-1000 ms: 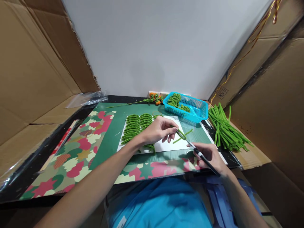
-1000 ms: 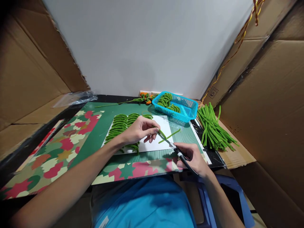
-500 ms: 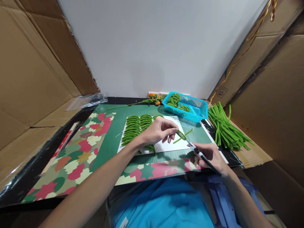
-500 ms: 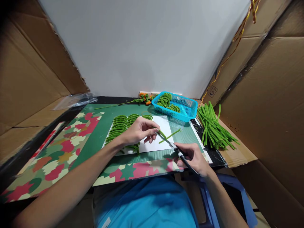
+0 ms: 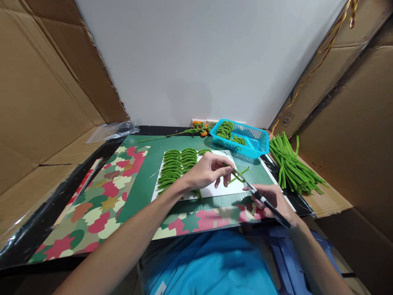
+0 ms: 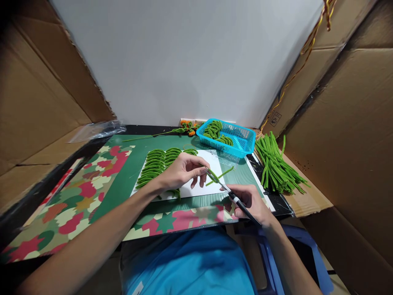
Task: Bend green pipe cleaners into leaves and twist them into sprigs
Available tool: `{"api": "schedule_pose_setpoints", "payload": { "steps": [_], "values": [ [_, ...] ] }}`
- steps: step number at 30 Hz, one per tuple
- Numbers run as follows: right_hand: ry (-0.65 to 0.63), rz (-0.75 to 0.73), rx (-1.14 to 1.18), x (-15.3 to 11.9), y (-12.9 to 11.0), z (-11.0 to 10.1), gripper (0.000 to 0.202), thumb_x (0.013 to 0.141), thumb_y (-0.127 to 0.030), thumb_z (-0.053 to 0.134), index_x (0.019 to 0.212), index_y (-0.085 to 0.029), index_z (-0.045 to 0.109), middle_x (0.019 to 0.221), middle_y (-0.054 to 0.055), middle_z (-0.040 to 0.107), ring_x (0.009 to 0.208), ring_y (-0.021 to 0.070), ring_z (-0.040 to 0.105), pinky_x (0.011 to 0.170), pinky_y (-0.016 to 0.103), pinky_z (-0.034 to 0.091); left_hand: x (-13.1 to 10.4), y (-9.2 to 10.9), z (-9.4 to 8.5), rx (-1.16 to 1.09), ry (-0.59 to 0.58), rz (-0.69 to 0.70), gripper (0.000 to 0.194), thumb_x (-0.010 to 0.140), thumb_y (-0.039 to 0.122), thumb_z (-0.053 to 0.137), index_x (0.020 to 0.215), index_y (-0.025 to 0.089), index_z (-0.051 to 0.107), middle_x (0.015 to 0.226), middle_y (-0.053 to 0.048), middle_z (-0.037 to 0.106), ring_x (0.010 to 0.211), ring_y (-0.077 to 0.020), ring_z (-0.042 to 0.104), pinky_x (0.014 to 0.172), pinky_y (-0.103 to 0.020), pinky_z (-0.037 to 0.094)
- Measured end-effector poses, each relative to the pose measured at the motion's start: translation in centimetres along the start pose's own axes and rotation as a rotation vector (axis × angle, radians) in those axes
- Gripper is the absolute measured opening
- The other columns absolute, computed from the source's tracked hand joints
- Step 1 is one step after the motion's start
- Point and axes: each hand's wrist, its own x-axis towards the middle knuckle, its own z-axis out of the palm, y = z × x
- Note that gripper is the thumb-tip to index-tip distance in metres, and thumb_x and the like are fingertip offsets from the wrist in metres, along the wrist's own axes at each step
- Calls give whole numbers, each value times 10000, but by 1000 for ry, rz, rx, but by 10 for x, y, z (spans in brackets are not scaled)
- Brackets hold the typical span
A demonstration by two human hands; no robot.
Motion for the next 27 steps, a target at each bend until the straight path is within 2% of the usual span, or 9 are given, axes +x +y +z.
{"api": "schedule_pose_setpoints", "payload": {
  "steps": [15,19,27],
  "values": [
    [17,-21,-17,-1,6,-2,818,665,-683,876,1230,-101,771,680,-3,504,593,129,377,535,262,366,1,-2,0,-22,15,-16,323,912,406,781,907,89,720,644,-49,698,509,-133,671,389,-175,488],
    [4,-22,-7,-1,7,-2,825,674,-678,878,1246,-95,768,686,-5,503,594,121,359,524,251,326,1,-2,0,-22,26,-4,311,909,392,787,911,87,726,643,-48,697,508,-132,671,387,-173,490],
    [65,-9,-25,-7,21,-6,794,666,-580,924,1282,-109,757,738,-6,529,614,111,346,543,251,297,1,-2,0,-26,9,-5,258,936,346,767,941,91,723,663,-39,694,534,-128,679,401,-168,509]
  ]
}}
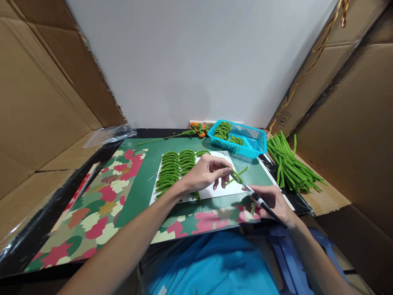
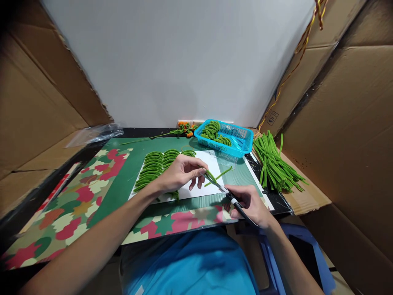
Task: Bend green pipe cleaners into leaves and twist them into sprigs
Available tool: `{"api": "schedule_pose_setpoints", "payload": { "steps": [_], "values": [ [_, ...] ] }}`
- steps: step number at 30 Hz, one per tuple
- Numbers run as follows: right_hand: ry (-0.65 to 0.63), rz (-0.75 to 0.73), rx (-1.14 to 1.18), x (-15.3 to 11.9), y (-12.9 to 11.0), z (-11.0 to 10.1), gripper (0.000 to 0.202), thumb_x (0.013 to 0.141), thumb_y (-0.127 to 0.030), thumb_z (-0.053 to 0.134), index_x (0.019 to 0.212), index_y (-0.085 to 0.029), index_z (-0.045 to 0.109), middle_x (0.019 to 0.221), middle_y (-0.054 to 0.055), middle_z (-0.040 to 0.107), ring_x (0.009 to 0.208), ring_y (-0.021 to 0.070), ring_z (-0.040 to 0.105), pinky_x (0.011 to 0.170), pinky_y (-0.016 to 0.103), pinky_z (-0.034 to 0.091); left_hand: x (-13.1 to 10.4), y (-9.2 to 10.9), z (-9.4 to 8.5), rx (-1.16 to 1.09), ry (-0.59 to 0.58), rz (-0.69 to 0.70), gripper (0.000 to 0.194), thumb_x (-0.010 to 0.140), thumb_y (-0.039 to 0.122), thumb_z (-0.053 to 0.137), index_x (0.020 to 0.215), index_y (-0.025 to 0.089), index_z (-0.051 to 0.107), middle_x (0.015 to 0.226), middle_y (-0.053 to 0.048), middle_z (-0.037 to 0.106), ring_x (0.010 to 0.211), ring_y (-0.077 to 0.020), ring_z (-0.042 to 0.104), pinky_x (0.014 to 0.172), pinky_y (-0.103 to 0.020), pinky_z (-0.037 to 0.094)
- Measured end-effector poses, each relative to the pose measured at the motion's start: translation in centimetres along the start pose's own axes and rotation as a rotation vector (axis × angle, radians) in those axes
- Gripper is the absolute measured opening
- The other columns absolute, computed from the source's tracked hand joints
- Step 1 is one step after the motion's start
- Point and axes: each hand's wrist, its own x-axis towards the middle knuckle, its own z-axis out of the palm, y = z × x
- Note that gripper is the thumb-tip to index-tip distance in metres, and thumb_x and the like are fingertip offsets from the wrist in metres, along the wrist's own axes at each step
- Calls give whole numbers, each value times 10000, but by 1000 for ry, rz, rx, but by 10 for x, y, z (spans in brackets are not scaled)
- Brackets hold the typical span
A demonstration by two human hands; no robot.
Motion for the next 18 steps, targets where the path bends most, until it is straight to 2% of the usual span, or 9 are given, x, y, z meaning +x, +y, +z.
{"api": "schedule_pose_setpoints", "payload": {
  "steps": [10,18],
  "values": [
    [-12,6,-7,-1,-2,-1,773,686,-558,921,1307,-129,753,798,14,576,653,127,401,560,249,286,1,0,-2,28,-48,-61,348,927,448,769,945,102,728,713,-47,700,552,-125,676,410,-170,502],
    [2,-9,0,-1,-7,2,759,675,-554,934,1276,-121,770,782,18,598,626,119,430,531,233,328,1,-3,-4,85,-79,-90,340,945,459,742,968,120,738,703,-22,662,505,-83,555,397,-167,427]
  ]
}}
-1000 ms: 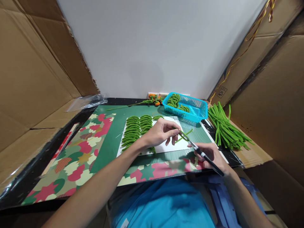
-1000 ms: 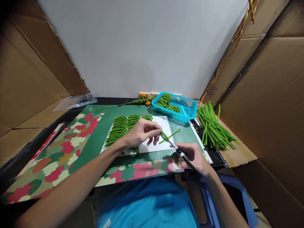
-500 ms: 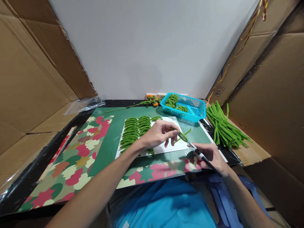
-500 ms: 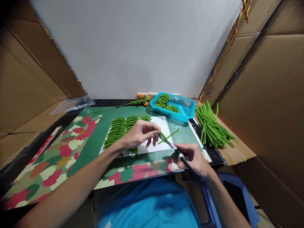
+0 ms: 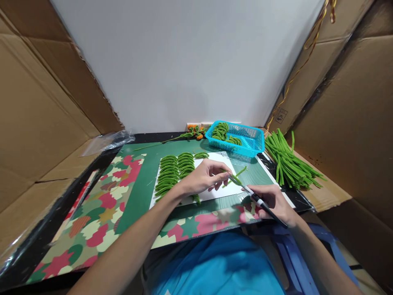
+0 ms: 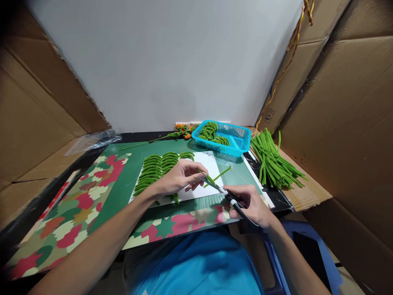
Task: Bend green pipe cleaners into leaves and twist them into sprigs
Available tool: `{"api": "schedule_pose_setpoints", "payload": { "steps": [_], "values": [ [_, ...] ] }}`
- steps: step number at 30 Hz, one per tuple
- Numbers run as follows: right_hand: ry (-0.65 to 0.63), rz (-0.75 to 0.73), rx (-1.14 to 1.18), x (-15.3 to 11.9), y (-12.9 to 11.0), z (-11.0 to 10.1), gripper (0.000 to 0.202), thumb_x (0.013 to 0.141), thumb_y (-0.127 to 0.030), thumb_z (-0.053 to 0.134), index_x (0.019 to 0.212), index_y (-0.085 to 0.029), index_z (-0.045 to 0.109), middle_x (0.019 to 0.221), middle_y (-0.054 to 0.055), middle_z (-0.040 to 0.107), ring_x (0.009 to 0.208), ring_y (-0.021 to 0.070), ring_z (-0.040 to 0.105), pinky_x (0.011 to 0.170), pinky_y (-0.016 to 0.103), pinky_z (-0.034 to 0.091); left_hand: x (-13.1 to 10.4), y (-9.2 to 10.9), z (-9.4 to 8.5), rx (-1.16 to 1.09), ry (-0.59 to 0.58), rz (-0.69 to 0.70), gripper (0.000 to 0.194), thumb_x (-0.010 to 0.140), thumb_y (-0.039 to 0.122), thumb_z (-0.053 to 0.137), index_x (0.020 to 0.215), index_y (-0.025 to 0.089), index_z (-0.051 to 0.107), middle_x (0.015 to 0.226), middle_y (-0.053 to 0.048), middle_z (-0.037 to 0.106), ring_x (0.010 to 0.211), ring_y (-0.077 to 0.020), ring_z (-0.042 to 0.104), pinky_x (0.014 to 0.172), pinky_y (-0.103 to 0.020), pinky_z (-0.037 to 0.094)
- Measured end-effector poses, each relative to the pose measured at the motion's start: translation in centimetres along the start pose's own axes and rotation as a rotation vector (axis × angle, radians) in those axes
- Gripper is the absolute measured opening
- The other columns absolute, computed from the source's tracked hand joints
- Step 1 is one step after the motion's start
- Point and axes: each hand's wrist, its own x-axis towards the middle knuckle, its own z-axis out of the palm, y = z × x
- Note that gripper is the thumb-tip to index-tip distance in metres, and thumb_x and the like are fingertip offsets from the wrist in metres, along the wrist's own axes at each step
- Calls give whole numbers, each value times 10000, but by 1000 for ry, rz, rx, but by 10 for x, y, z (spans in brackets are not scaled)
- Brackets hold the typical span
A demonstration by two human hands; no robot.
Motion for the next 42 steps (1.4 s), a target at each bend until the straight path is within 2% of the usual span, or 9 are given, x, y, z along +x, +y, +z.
{"api": "schedule_pose_setpoints", "payload": {
  "steps": [4,8,12,17,22,29,34,42],
  "values": [
    [11,-11,-22,0,-3,1,763,671,-576,927,1255,-107,780,775,26,603,632,127,443,529,234,346,0,-1,-2,54,-26,15,339,961,463,714,964,124,732,713,-16,644,533,-82,509,454,-186,399],
    [-4,-31,-29,1,-4,1,774,664,-609,916,1243,-111,789,801,50,640,683,159,485,558,249,369,2,1,1,200,-7,78,327,972,445,694,882,133,733,755,-25,643,683,-120,541,617,-219,427],
    [-35,-41,-29,1,-5,1,802,653,-674,893,1222,-116,801,863,82,695,750,201,548,630,284,433,2,2,6,228,21,89,298,974,420,688,880,140,732,798,-31,658,742,-140,548,676,-237,422],
    [-54,-45,-26,2,-7,1,875,647,-736,865,1250,-106,788,829,69,697,687,176,541,610,278,442,1,-1,8,243,54,113,253,962,375,703,881,139,747,813,-43,679,751,-147,561,660,-239,415],
    [-42,-70,-84,2,-4,0,836,652,-712,877,1223,-107,804,883,102,732,738,210,591,621,289,474,2,-2,5,273,56,144,217,953,328,712,869,136,770,822,-62,719,753,-153,577,648,-244,413],
    [-40,-64,-57,1,1,-1,811,659,-664,904,1243,-112,797,878,101,734,729,202,598,616,282,475,1,-2,4,333,71,166,182,957,274,704,864,141,786,826,-66,736,738,-143,577,626,-238,402],
    [-38,-43,-35,2,-1,0,797,676,-634,907,1264,-109,786,877,88,724,705,177,588,610,265,474,1,-2,3,313,86,175,241,954,334,717,839,137,796,788,-75,728,709,-147,587,602,-239,415],
    [-26,-33,-42,2,-4,1,798,677,-657,896,1249,-111,794,896,91,731,740,205,620,662,305,517,0,1,3,319,130,184,280,938,387,722,818,150,811,758,-81,719,675,-156,560,598,-275,403]
  ]
}}
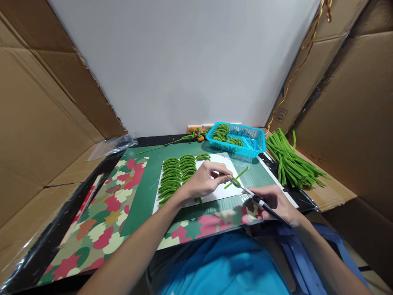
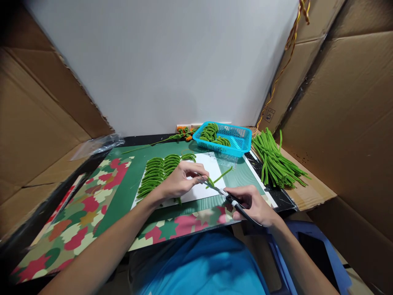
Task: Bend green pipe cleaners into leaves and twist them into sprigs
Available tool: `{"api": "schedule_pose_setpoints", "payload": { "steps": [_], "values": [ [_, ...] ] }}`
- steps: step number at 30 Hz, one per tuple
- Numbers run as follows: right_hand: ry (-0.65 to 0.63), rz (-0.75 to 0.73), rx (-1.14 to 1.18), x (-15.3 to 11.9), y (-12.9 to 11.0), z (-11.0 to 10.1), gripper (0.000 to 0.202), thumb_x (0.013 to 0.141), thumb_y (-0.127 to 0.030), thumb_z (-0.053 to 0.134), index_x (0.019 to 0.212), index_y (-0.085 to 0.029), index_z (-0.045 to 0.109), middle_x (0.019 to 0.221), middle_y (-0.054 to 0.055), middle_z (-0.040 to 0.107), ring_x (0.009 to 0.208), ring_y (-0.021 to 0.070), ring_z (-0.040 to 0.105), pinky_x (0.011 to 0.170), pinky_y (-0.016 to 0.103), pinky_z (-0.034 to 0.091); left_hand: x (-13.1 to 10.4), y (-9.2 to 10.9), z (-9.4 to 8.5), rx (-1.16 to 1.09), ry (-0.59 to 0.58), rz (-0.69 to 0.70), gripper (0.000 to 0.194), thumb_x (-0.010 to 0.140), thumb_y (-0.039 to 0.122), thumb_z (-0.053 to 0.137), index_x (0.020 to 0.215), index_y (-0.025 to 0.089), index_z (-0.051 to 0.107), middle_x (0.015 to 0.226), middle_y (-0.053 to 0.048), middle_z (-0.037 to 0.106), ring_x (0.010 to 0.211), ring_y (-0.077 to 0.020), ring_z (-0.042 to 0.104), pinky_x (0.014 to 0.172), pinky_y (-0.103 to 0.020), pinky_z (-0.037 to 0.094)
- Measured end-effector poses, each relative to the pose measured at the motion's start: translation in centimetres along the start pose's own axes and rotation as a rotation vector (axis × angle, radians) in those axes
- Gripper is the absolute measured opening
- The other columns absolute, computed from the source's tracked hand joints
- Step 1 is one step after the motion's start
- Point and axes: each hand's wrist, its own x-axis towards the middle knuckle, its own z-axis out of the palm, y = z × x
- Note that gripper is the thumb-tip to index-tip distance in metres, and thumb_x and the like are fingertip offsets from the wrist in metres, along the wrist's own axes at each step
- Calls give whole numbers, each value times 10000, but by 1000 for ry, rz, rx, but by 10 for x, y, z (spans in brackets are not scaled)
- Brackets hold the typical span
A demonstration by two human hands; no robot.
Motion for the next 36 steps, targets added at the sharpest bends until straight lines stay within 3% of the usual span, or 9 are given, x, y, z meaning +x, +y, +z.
{"api": "schedule_pose_setpoints", "payload": {
  "steps": [10,15,20,23,28,33,36],
  "values": [
    [-38,6,7,0,4,-2,752,704,-566,917,1286,-111,774,877,74,715,696,169,591,617,273,505,0,0,-2,-16,3,-15,215,914,307,729,805,145,820,749,-76,704,670,-149,546,580,-266,387],
    [-4,50,41,2,4,0,677,690,-512,939,1233,-132,805,741,18,655,642,147,536,619,282,505,0,0,-6,-25,24,-22,208,898,312,740,820,136,820,744,-73,703,664,-142,557,562,-246,400],
    [79,24,29,1,3,0,740,656,-628,925,1174,-111,819,639,-16,531,571,121,435,533,268,437,1,3,-6,-8,124,-80,238,910,358,735,860,137,805,819,-78,740,711,-149,619,591,-230,463],
    [142,3,98,-1,10,-1,779,678,-641,911,1258,-138,781,650,-28,521,509,97,407,463,247,388,2,-3,-6,31,194,-103,263,920,383,724,865,137,801,817,-75,751,720,-156,644,599,-230,479],
    [246,-18,163,-3,17,1,768,777,-580,862,1405,-177,680,701,-13,592,444,137,536,411,283,455,5,-11,-10,82,260,-142,282,939,402,699,893,148,814,805,-70,775,656,-143,633,563,-224,475],
    [398,-41,136,0,12,6,694,874,-600,762,1391,-151,653,754,45,670,555,197,632,473,311,534,5,-13,-11,76,261,-158,285,934,405,714,903,148,833,905,-94,811,637,-137,641,554,-229,480],
    [446,-33,160,3,10,7,612,930,-575,711,1358,-141,656,766,54,671,586,186,613,515,306,532,5,-14,-11,81,251,-163,298,940,415,708,905,148,838,927,-103,816,709,-159,675,566,-226,485]
  ]
}}
